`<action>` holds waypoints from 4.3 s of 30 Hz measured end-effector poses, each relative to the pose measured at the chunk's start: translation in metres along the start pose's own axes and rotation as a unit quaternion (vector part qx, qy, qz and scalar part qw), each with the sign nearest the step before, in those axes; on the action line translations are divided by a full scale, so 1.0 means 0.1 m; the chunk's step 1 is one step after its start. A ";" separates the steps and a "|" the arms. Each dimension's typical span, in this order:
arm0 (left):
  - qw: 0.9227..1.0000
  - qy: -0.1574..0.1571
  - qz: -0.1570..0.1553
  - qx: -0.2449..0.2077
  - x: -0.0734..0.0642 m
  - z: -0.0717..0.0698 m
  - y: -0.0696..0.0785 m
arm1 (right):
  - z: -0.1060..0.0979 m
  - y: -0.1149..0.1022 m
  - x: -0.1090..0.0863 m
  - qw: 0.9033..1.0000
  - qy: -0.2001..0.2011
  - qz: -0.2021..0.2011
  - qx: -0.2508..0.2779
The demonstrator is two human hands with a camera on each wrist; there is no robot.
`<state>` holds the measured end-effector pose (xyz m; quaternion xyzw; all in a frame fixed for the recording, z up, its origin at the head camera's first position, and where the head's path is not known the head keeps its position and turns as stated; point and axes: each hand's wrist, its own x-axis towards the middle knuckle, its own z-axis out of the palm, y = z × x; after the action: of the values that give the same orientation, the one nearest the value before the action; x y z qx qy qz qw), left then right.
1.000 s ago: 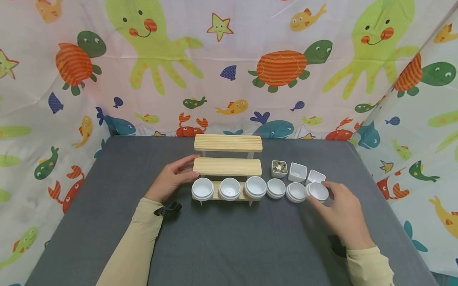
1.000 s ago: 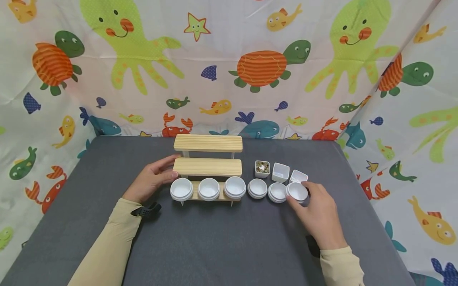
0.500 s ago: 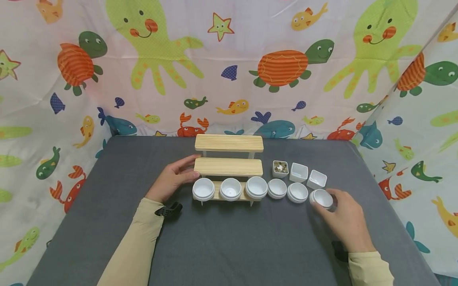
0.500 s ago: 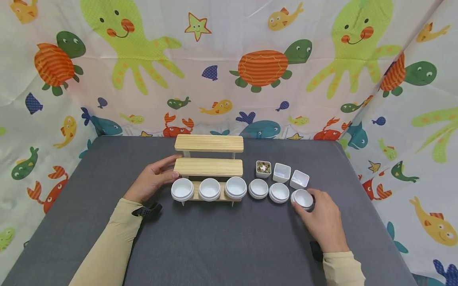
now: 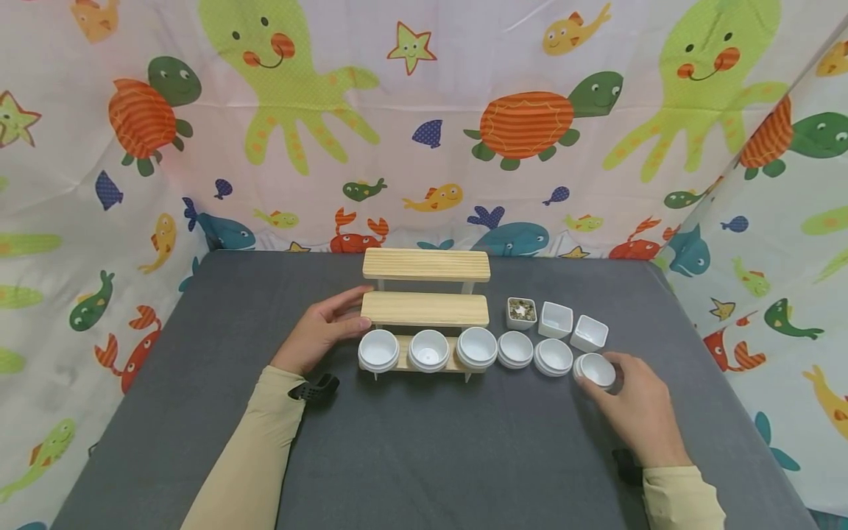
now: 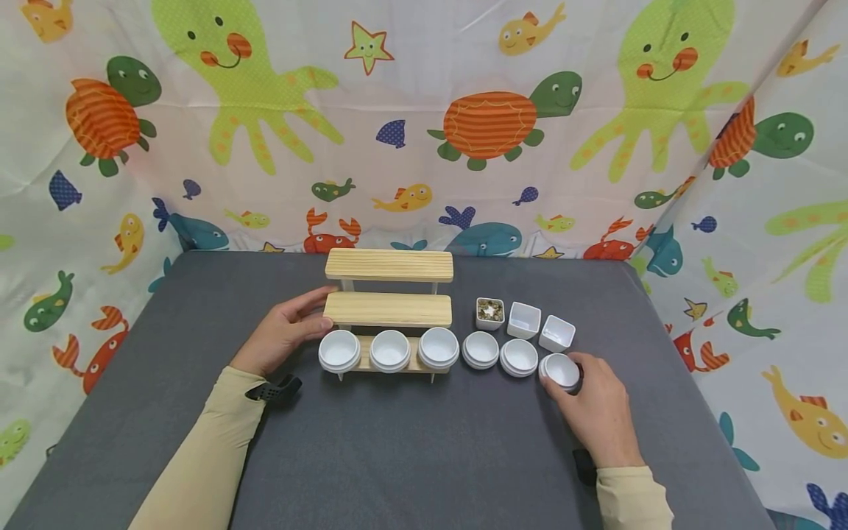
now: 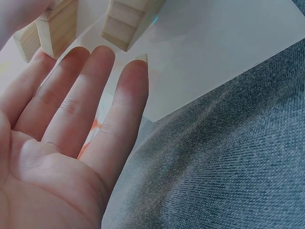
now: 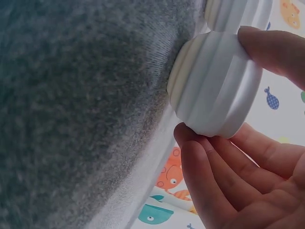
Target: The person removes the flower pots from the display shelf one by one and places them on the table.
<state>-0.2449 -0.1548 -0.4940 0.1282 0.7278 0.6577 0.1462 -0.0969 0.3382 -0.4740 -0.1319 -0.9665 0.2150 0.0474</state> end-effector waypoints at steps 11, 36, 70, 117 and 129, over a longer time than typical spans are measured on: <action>1.000 -0.004 -0.001 -0.003 0.00 -0.01 0.01 | 0.02 -0.01 0.00 1.000 -0.008 0.017 -0.001; 1.000 0.000 -0.001 0.005 -0.01 -0.01 0.02 | 0.04 -0.99 -0.07 0.976 0.050 -0.211 0.035; 1.000 -0.002 -0.007 0.006 -0.01 -0.01 0.05 | 0.36 -1.58 -0.11 0.970 0.043 -0.231 0.067; 1.000 -0.001 -0.007 0.008 0.00 0.01 0.03 | 0.49 -0.95 -0.37 0.970 0.064 -0.228 0.052; 1.000 0.002 -0.013 0.004 0.00 -0.01 0.03 | 0.51 -0.96 -0.38 0.973 0.043 -0.222 0.050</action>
<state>-0.2451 -0.1554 -0.4906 0.1177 0.7321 0.6533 0.1528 -0.0903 0.2234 -0.4807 0.0790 -0.9567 0.2412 0.1422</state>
